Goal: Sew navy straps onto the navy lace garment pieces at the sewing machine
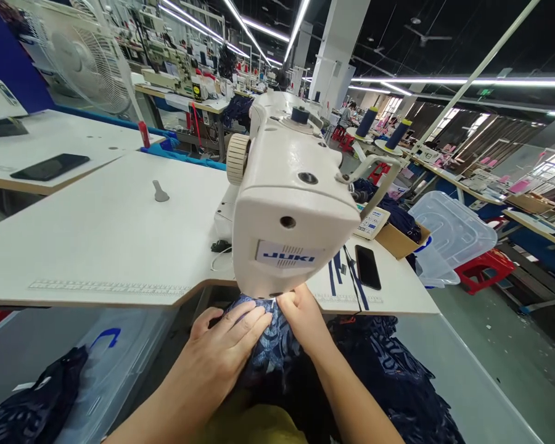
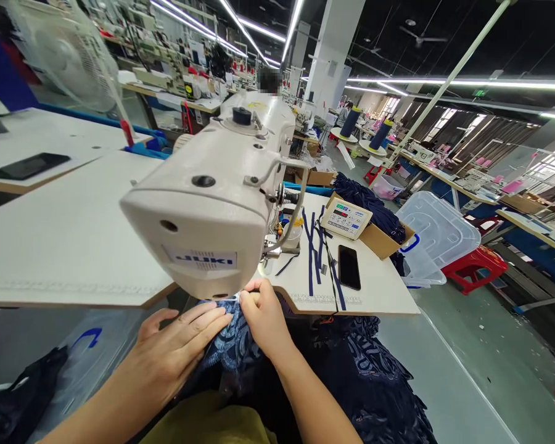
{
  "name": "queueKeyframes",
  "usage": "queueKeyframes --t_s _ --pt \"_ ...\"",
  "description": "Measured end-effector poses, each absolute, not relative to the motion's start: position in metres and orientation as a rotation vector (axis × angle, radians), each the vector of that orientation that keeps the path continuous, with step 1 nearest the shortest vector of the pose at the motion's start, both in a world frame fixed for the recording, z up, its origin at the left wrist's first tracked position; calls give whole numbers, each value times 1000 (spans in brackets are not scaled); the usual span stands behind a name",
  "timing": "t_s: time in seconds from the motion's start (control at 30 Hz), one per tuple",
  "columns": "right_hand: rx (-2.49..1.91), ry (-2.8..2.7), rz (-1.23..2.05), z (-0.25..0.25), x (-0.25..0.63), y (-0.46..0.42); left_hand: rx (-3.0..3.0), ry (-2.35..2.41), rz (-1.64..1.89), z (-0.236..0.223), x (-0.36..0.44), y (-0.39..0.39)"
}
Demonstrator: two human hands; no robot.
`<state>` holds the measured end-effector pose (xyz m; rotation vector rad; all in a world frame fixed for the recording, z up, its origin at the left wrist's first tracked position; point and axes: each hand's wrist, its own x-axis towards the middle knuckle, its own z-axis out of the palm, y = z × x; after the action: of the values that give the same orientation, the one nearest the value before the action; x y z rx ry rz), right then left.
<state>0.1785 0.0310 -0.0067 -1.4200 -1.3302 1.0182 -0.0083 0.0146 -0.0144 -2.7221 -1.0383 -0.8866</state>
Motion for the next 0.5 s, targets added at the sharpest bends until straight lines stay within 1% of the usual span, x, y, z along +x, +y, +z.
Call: queueKeyframes --t_s 0.1,0.23,0.37,0.5 --pt "-1452 -1473 893 -4 181 37 -2602 -1121 -982 -14 -3 11" --pt "-1585 -1584 740 -1 183 42 -2561 -1128 -863 -7 1 10" --pt "-1648 -1609 721 -2 184 46 -2538 -1160 -759 -5 4 8" --pt "-1630 -1628 713 -2 185 48 -2528 -1193 -753 -6 6 6"
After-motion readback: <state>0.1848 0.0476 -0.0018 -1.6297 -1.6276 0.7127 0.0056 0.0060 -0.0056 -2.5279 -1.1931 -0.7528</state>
